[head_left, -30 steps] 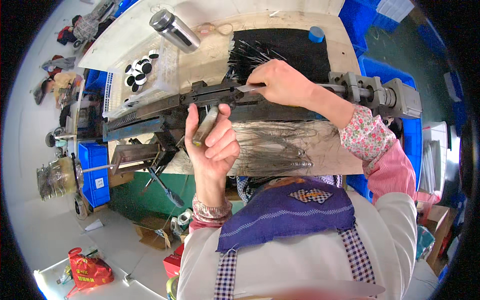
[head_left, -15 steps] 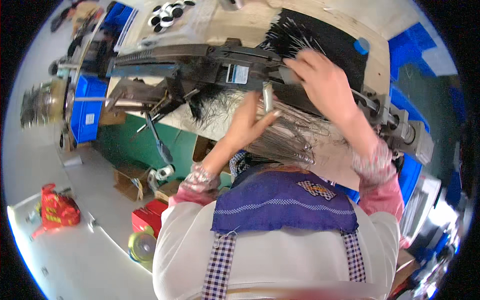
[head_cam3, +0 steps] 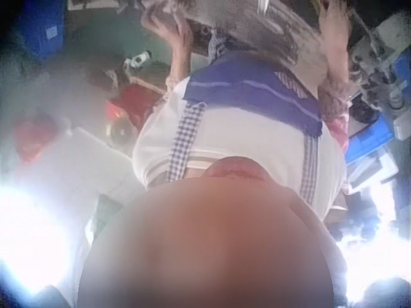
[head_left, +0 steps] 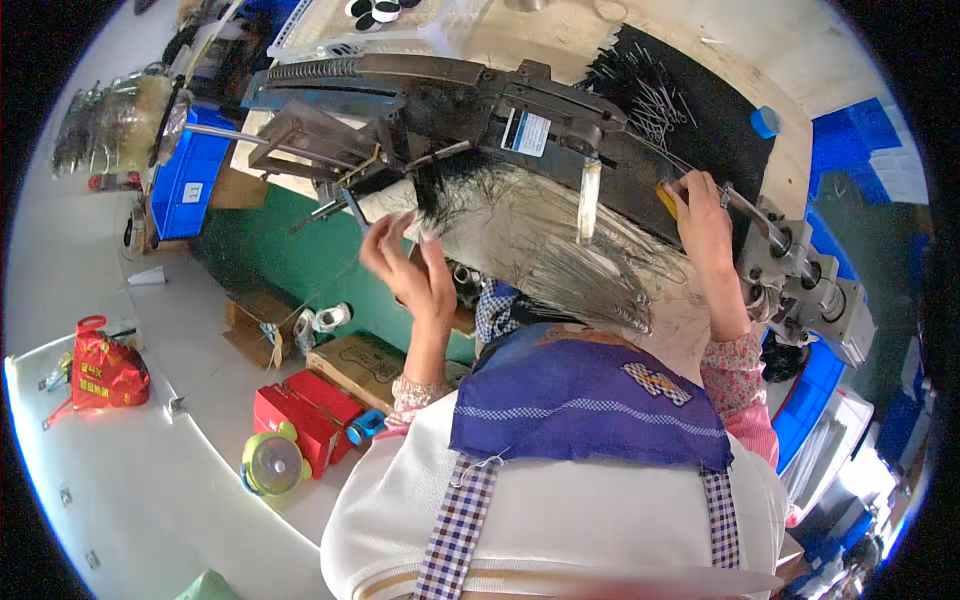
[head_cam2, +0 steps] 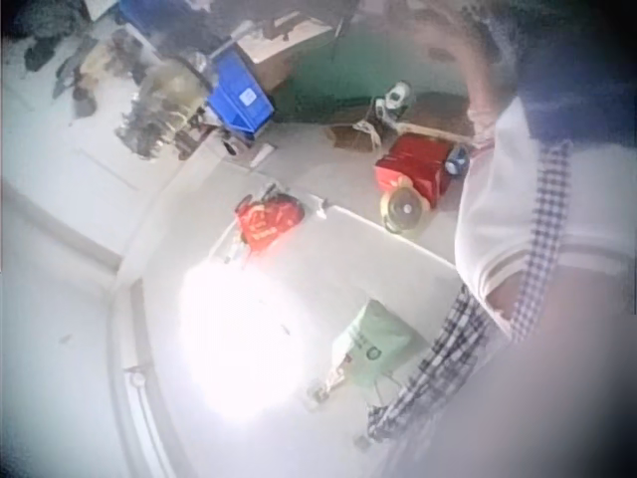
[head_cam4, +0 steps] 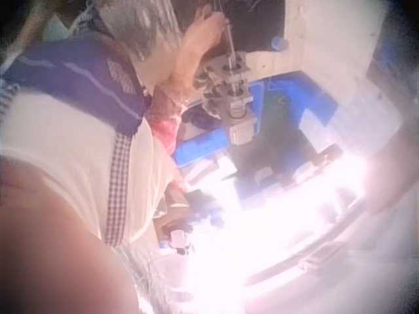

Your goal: The person is using a manual machine to align and assemble fine fibers, likely for artificial eyelashes.

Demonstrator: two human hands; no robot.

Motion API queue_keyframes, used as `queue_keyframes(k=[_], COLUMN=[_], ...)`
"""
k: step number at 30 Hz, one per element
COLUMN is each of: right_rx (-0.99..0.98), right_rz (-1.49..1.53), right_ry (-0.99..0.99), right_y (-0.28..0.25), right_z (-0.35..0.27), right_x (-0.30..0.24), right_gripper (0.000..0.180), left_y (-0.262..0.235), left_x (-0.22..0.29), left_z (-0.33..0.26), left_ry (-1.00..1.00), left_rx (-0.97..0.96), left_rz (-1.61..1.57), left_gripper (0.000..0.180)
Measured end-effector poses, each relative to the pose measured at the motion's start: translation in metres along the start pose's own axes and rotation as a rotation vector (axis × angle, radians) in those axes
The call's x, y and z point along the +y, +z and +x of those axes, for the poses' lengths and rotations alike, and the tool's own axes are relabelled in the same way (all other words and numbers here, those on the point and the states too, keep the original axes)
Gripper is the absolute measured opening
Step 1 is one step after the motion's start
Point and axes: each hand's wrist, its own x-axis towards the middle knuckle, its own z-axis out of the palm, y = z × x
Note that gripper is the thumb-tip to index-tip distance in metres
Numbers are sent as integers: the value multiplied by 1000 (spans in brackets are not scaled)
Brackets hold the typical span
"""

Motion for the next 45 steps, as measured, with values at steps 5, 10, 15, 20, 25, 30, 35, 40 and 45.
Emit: queue_keyframes(k=[5, 10, 15, 20, 25, 30, 35, 40, 45], right_rx=[-39, -87, -178, -79, -27, -184, 211, -401, -435], right_rz=[68, 66, 72, 146, 2, 57, 120, 350, 452], right_ry=[30, 34, 151, -23, -161, -246, -407, -251, -343], right_y=[-14, 0, -6, -4, -35, -120, -119, -97, -115], right_z=[-3, -11, -5, -9, -45, -55, 52, 79, 77], right_x=[-13, 1, -8, 1, -16, -30, -40, -43, -48], right_gripper=[15, 24, 20, 29, 20, 13, 21, 14, 24], left_y=[42, 51, 51, 88, 131, 116, 115, 120, 109], left_x=[-30, -31, 47, 176, 166, 167, 158, 163, 163], left_z=[55, 59, 40, 62, 43, 27, 33, 42, 41], left_ry=[-1087, -1117, -668, -755, -1133, -1023, -913, -1022, -953], left_rx=[-434, -500, -401, -1488, -1390, -952, -945, -979, -886], left_rz=[-845, -900, -968, -1382, -1387, -1240, -1308, -1320, -1191], left_gripper=[36, 32, 28, 23, 21, 25, 24, 22, 26])
